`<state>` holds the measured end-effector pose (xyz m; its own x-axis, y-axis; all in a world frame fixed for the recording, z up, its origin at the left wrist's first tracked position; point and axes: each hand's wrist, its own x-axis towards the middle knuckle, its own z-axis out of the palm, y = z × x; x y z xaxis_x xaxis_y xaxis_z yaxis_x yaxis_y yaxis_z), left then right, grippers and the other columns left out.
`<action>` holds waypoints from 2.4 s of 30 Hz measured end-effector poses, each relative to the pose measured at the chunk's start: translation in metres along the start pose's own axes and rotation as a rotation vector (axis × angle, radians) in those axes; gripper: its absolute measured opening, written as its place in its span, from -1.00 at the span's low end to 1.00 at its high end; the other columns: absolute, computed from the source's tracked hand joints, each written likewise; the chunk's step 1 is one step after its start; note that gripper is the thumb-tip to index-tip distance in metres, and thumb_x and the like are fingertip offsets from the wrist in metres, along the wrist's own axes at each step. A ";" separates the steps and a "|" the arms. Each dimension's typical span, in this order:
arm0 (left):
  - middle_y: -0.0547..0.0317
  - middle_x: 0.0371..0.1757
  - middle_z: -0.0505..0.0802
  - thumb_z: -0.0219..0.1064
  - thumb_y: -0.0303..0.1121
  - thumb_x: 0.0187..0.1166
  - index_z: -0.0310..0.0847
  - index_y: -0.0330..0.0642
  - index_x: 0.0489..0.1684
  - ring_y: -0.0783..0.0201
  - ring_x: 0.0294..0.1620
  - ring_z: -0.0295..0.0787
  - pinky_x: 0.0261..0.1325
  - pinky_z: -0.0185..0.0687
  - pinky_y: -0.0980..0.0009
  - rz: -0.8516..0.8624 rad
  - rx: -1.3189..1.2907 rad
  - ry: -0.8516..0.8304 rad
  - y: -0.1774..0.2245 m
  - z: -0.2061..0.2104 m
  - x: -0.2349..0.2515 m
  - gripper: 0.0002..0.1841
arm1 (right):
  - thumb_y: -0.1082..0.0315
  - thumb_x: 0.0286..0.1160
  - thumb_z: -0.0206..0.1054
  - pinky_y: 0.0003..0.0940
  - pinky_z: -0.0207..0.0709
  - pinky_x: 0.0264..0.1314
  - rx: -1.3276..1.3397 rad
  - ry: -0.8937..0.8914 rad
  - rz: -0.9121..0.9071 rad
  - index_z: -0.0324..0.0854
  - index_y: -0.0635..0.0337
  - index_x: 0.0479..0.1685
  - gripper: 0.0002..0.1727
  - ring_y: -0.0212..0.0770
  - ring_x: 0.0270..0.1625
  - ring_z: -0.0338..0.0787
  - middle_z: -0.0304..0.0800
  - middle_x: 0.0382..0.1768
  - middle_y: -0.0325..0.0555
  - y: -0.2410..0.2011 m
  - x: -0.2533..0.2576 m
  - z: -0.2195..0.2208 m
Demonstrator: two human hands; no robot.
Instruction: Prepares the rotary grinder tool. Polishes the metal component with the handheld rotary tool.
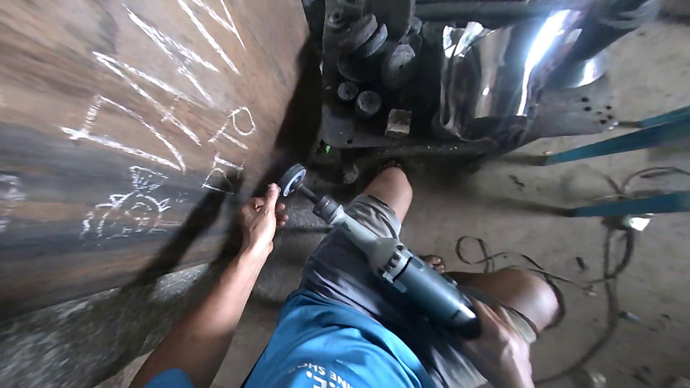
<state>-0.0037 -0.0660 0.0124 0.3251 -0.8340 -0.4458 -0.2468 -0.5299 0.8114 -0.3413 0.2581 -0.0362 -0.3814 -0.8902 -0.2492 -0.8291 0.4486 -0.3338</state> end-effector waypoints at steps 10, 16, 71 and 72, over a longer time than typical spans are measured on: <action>0.14 -0.42 0.84 0.34 0.12 0.66 0.56 -0.20 -0.11 0.26 -0.55 0.81 -0.44 0.80 0.36 0.012 0.006 -0.003 -0.002 0.002 -0.005 -0.52 | 0.03 -0.26 0.59 0.41 0.61 -0.01 0.015 -0.007 0.001 0.78 0.27 0.07 -0.28 0.42 0.08 0.79 0.87 -0.04 0.21 -0.001 0.000 -0.002; 0.11 -0.39 0.87 0.35 0.11 0.66 0.58 -0.23 -0.11 0.25 -0.55 0.82 -0.46 0.80 0.36 0.011 -0.016 0.017 -0.009 0.004 -0.006 -0.52 | 0.03 -0.25 0.58 0.38 0.62 -0.01 0.013 0.009 -0.006 0.79 0.23 0.08 -0.29 0.39 0.08 0.80 0.88 -0.04 0.18 0.001 0.000 0.000; 0.10 -0.36 0.86 0.33 -0.03 0.73 0.56 -0.31 0.02 0.27 -0.54 0.82 -0.43 0.81 0.37 0.151 -0.065 0.097 -0.004 0.000 -0.004 -0.57 | 0.12 -0.34 0.68 0.35 0.65 0.00 0.015 -0.014 0.026 0.81 0.13 0.10 -0.29 0.31 0.11 0.81 0.90 -0.02 0.05 0.002 0.002 -0.002; 0.12 -0.37 0.85 0.29 -0.06 0.76 0.54 -0.31 0.04 0.27 -0.53 0.82 -0.42 0.82 0.37 0.215 -0.100 0.098 0.005 -0.003 -0.005 -0.61 | 0.10 -0.35 0.68 0.33 0.67 0.00 0.011 -0.007 0.026 0.81 0.11 0.08 -0.29 0.28 0.11 0.82 0.91 -0.03 0.02 0.002 0.002 -0.001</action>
<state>-0.0034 -0.0639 0.0200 0.3628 -0.9046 -0.2239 -0.2297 -0.3197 0.9193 -0.3445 0.2572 -0.0361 -0.4000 -0.8774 -0.2648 -0.8140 0.4729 -0.3374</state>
